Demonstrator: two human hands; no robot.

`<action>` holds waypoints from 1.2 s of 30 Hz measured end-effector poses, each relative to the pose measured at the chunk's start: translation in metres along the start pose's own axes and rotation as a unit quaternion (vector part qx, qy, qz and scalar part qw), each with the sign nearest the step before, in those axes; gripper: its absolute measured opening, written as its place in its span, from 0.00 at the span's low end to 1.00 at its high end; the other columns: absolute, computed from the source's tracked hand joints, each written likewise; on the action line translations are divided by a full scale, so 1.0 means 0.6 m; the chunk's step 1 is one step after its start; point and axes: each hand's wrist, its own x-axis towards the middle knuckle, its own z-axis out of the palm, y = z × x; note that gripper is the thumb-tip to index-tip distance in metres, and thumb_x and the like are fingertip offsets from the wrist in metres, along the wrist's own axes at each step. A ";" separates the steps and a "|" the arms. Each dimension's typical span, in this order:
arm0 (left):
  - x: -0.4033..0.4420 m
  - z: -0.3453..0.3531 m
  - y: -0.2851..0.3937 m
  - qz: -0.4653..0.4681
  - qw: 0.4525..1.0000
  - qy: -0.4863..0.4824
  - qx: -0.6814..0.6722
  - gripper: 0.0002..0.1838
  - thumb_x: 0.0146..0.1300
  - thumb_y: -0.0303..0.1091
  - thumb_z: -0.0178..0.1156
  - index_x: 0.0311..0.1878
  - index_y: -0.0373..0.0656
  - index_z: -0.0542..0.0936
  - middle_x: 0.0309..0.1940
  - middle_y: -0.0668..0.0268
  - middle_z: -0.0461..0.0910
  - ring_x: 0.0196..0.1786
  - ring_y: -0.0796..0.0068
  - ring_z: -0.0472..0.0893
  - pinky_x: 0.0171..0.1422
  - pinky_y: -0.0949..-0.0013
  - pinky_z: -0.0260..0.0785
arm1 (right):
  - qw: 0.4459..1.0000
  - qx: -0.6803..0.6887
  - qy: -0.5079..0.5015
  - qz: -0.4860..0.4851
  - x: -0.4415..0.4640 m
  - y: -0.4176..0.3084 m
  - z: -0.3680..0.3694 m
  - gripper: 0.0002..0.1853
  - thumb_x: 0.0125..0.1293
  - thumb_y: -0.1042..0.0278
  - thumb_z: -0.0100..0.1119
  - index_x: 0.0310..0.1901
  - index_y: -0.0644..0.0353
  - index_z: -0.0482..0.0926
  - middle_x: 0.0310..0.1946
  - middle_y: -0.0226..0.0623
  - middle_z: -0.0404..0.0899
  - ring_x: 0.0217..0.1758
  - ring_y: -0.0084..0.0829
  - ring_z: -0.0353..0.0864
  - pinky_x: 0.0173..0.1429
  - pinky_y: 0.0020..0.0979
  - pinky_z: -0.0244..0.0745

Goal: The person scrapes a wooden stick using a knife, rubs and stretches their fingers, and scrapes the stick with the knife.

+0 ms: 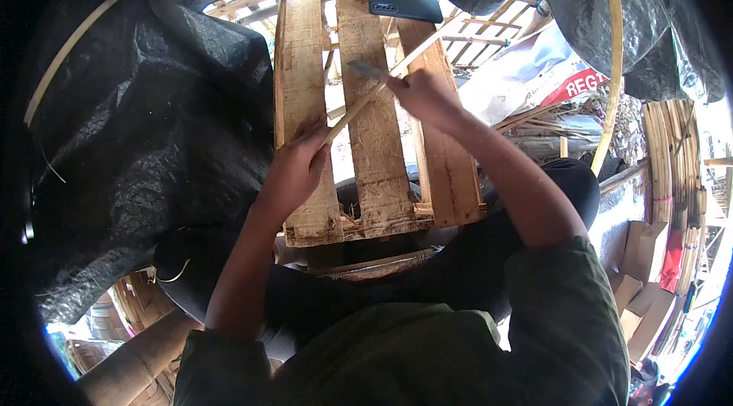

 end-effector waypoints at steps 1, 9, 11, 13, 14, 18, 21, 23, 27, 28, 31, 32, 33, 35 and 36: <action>-0.001 0.001 -0.001 0.010 1.000 0.008 0.011 0.15 0.68 0.23 0.56 0.57 0.32 0.75 0.63 0.43 0.73 0.69 0.45 0.68 0.71 0.53 0.67 | 0.999 0.035 0.030 -0.014 0.028 0.037 0.002 0.36 0.72 0.37 0.53 0.20 0.66 0.76 0.11 0.34 0.70 0.15 0.26 0.70 0.23 0.35 0.68; 0.000 0.000 -0.003 -0.028 0.999 -0.008 -0.021 0.15 0.69 0.24 0.55 0.57 0.32 0.75 0.61 0.40 0.73 0.69 0.45 0.68 0.71 0.52 0.67 | 0.996 0.034 0.087 -0.005 -0.043 -0.024 0.050 0.31 0.74 0.41 0.50 0.25 0.64 0.78 0.14 0.34 0.71 0.16 0.29 0.73 0.25 0.38 0.72; 0.000 -0.004 -0.004 0.002 1.000 -0.001 -0.002 0.15 0.69 0.24 0.55 0.57 0.32 0.75 0.61 0.40 0.73 0.69 0.45 0.68 0.70 0.52 0.67 | 0.994 0.031 -0.076 0.069 -0.018 -0.022 -0.002 0.35 0.73 0.38 0.49 0.25 0.67 0.82 0.19 0.49 0.79 0.26 0.40 0.83 0.34 0.43 0.78; 0.000 -0.010 0.010 -0.002 1.000 -0.004 -0.002 0.15 0.68 0.23 0.55 0.57 0.32 0.75 0.61 0.40 0.73 0.68 0.45 0.69 0.69 0.52 0.68 | 0.996 0.034 -0.006 0.083 0.016 0.019 -0.027 0.32 0.76 0.38 0.43 0.24 0.60 0.75 0.11 0.27 0.66 0.11 0.24 0.68 0.13 0.29 0.64; -0.001 -0.008 0.012 -0.003 1.000 -0.005 -0.002 0.15 0.68 0.23 0.55 0.57 0.32 0.75 0.61 0.40 0.73 0.68 0.45 0.69 0.69 0.52 0.68 | 0.993 0.016 -0.001 0.117 0.027 0.031 -0.047 0.31 0.77 0.41 0.43 0.30 0.63 0.77 0.13 0.29 0.67 0.12 0.26 0.70 0.14 0.32 0.66; -0.002 -0.007 0.006 -0.016 1.000 -0.002 -0.011 0.16 0.68 0.23 0.55 0.58 0.33 0.75 0.61 0.42 0.74 0.69 0.45 0.69 0.70 0.52 0.67 | 0.995 -0.081 -0.056 0.000 0.028 0.062 0.042 0.21 0.79 0.57 0.39 0.48 0.71 0.74 0.28 0.43 0.77 0.19 0.33 0.77 0.22 0.40 0.73; -0.002 -0.001 0.000 0.000 1.000 0.009 -0.004 0.16 0.68 0.24 0.55 0.58 0.33 0.75 0.61 0.43 0.74 0.69 0.45 0.68 0.71 0.52 0.66 | 0.993 -0.008 -0.104 0.056 -0.049 -0.048 -0.009 0.20 0.78 0.56 0.43 0.40 0.68 0.75 0.22 0.39 0.76 0.23 0.27 0.77 0.24 0.34 0.73; -0.002 0.001 -0.004 0.011 1.000 0.013 0.006 0.16 0.68 0.24 0.55 0.58 0.33 0.75 0.61 0.43 0.74 0.70 0.45 0.68 0.71 0.52 0.65 | 0.962 0.145 -0.178 0.147 -0.016 -0.019 -0.068 0.18 0.77 0.54 0.41 0.37 0.60 0.71 0.21 0.27 0.68 0.16 0.22 0.66 0.19 0.29 0.65; -0.004 0.002 -0.001 0.009 1.000 0.006 0.004 0.16 0.68 0.24 0.55 0.58 0.33 0.75 0.63 0.44 0.73 0.70 0.45 0.67 0.72 0.52 0.65 | 0.984 0.033 -0.023 0.176 0.018 0.016 -0.041 0.15 0.77 0.63 0.37 0.47 0.63 0.73 0.23 0.27 0.69 0.18 0.23 0.68 0.20 0.27 0.64; -0.003 0.000 0.000 0.001 1.000 0.003 -0.005 0.16 0.68 0.24 0.55 0.58 0.34 0.75 0.63 0.44 0.73 0.70 0.45 0.67 0.72 0.52 0.65 | 0.997 0.053 -0.030 0.057 -0.014 0.005 0.003 0.09 0.70 0.73 0.46 0.39 0.68 0.76 0.25 0.43 0.79 0.23 0.25 0.76 0.26 0.35 0.74; 0.001 -0.011 0.003 -0.007 1.000 -0.016 0.001 0.16 0.68 0.25 0.56 0.58 0.34 0.75 0.64 0.45 0.73 0.70 0.46 0.68 0.73 0.52 0.64 | 0.998 -0.002 -0.068 0.004 -0.034 -0.022 0.014 0.15 0.75 0.65 0.42 0.46 0.65 0.77 0.20 0.32 0.73 0.19 0.24 0.72 0.21 0.31 0.67; -0.002 -0.010 0.005 -0.007 1.000 -0.018 0.001 0.16 0.68 0.25 0.56 0.58 0.34 0.75 0.64 0.45 0.73 0.70 0.46 0.68 0.73 0.52 0.64 | 0.989 0.088 -0.104 0.052 -0.024 -0.018 -0.021 0.16 0.76 0.62 0.42 0.45 0.65 0.77 0.19 0.29 0.70 0.17 0.24 0.70 0.20 0.31 0.66; -0.002 -0.007 0.007 -0.004 1.000 -0.011 0.005 0.16 0.68 0.25 0.55 0.58 0.33 0.75 0.64 0.45 0.72 0.70 0.46 0.68 0.73 0.53 0.64 | 0.970 0.177 -0.138 0.096 -0.008 -0.010 -0.064 0.18 0.78 0.58 0.42 0.44 0.64 0.77 0.17 0.27 0.68 0.15 0.23 0.69 0.18 0.30 0.65; -0.004 -0.004 0.009 -0.003 1.000 -0.001 0.010 0.16 0.68 0.25 0.55 0.58 0.33 0.75 0.65 0.46 0.72 0.70 0.46 0.67 0.74 0.53 0.63 | 0.973 0.176 0.083 0.121 0.008 0.003 -0.080 0.18 0.78 0.60 0.43 0.45 0.68 0.77 0.16 0.29 0.69 0.16 0.23 0.72 0.20 0.34 0.71; -0.005 0.000 0.007 0.004 1.000 0.006 0.014 0.16 0.68 0.25 0.55 0.58 0.32 0.75 0.64 0.46 0.72 0.70 0.47 0.68 0.75 0.53 0.62 | 0.995 0.040 0.060 0.064 0.037 0.065 -0.033 0.18 0.78 0.61 0.42 0.47 0.69 0.76 0.18 0.31 0.70 0.17 0.24 0.73 0.22 0.35 0.72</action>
